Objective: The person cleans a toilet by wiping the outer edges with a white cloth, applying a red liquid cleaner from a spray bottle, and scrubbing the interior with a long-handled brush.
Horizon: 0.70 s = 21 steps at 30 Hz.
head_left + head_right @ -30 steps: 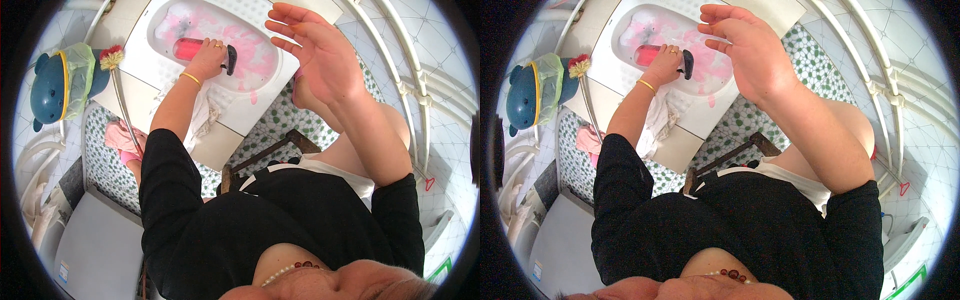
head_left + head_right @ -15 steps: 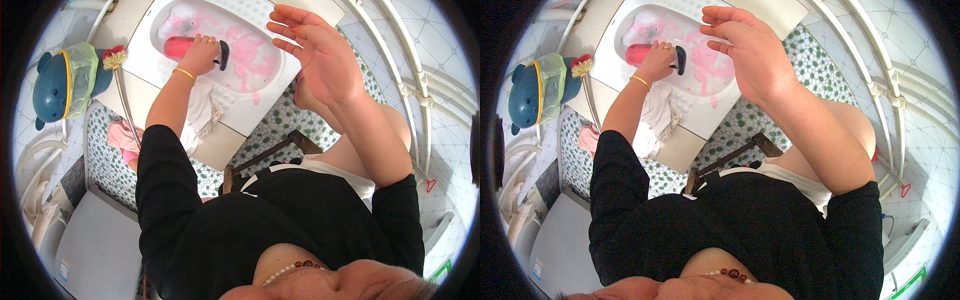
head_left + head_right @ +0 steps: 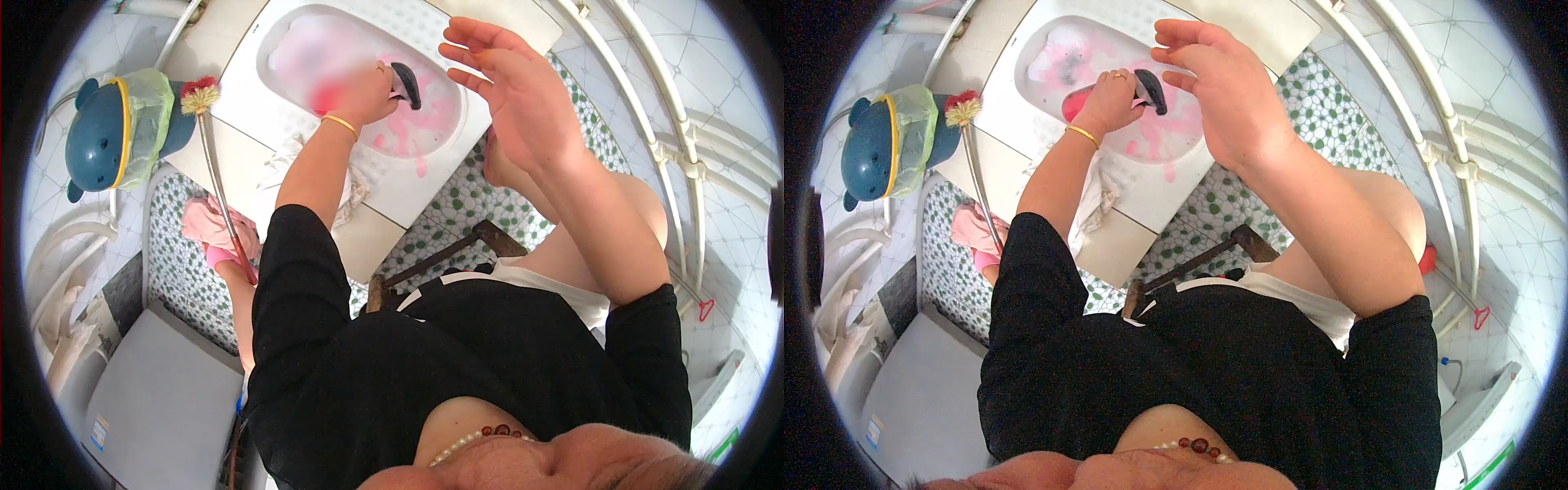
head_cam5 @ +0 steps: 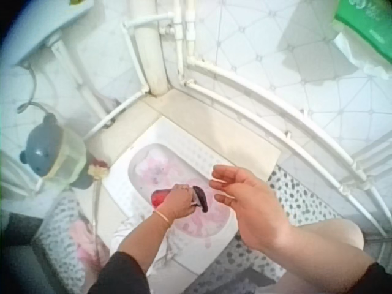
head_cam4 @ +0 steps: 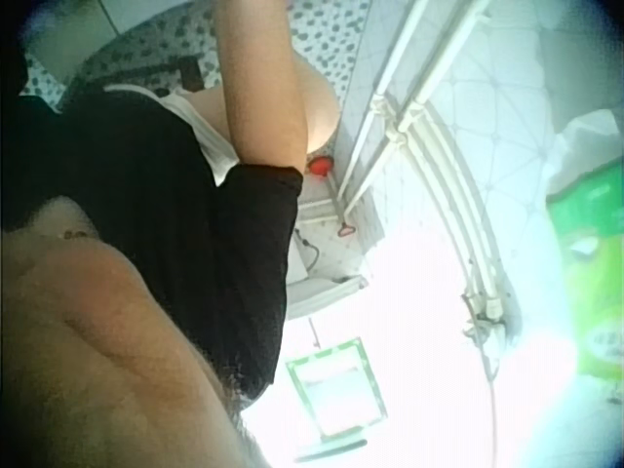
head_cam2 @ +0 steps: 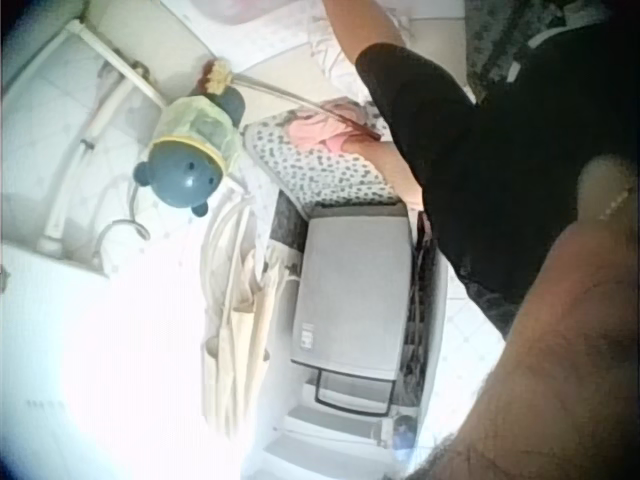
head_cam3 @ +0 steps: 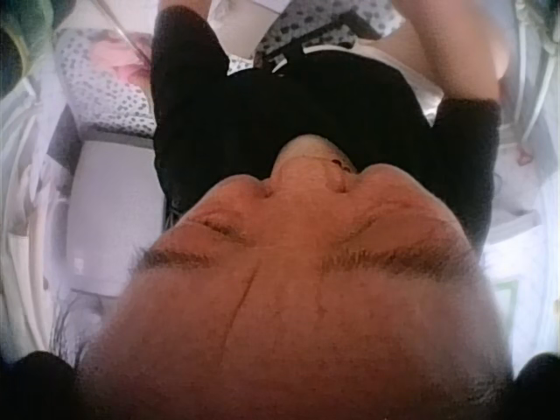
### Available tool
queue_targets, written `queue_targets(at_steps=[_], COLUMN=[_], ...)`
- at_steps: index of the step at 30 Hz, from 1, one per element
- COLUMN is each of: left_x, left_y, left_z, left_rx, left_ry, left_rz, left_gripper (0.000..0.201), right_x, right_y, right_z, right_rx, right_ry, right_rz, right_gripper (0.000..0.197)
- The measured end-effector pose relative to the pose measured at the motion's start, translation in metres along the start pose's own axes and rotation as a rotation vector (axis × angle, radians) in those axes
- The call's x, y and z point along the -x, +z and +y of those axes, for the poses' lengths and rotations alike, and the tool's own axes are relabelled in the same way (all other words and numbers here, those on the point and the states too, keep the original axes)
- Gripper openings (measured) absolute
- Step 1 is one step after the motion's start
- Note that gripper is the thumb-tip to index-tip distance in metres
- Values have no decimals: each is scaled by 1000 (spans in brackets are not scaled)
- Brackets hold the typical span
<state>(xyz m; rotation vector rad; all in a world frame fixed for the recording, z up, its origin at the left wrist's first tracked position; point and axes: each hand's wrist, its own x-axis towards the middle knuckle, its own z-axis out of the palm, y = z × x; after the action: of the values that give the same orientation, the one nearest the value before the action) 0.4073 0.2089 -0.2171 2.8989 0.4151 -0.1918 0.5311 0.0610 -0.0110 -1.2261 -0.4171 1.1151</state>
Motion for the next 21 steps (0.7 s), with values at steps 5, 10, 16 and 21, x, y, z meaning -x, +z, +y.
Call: queue_targets(at_steps=[5,10,16,21], left_x=[12,12,19,44], left_y=[-18,-38,-81,-85], left_z=[-6,18,82,104], left_rx=[321,675,923,988], left_ry=[-412,-650,-708,-697], left_rz=[327,837,825,906], left_gripper=[54,64,71,37], right_x=[8,14,15,20], right_y=[14,17,11,20], right_z=[6,38,78,90], right_rx=[93,362,492,466], right_ry=[80,270,244,0], right_rz=[28,31,-37,-234], right_gripper=[38,42,73,75])
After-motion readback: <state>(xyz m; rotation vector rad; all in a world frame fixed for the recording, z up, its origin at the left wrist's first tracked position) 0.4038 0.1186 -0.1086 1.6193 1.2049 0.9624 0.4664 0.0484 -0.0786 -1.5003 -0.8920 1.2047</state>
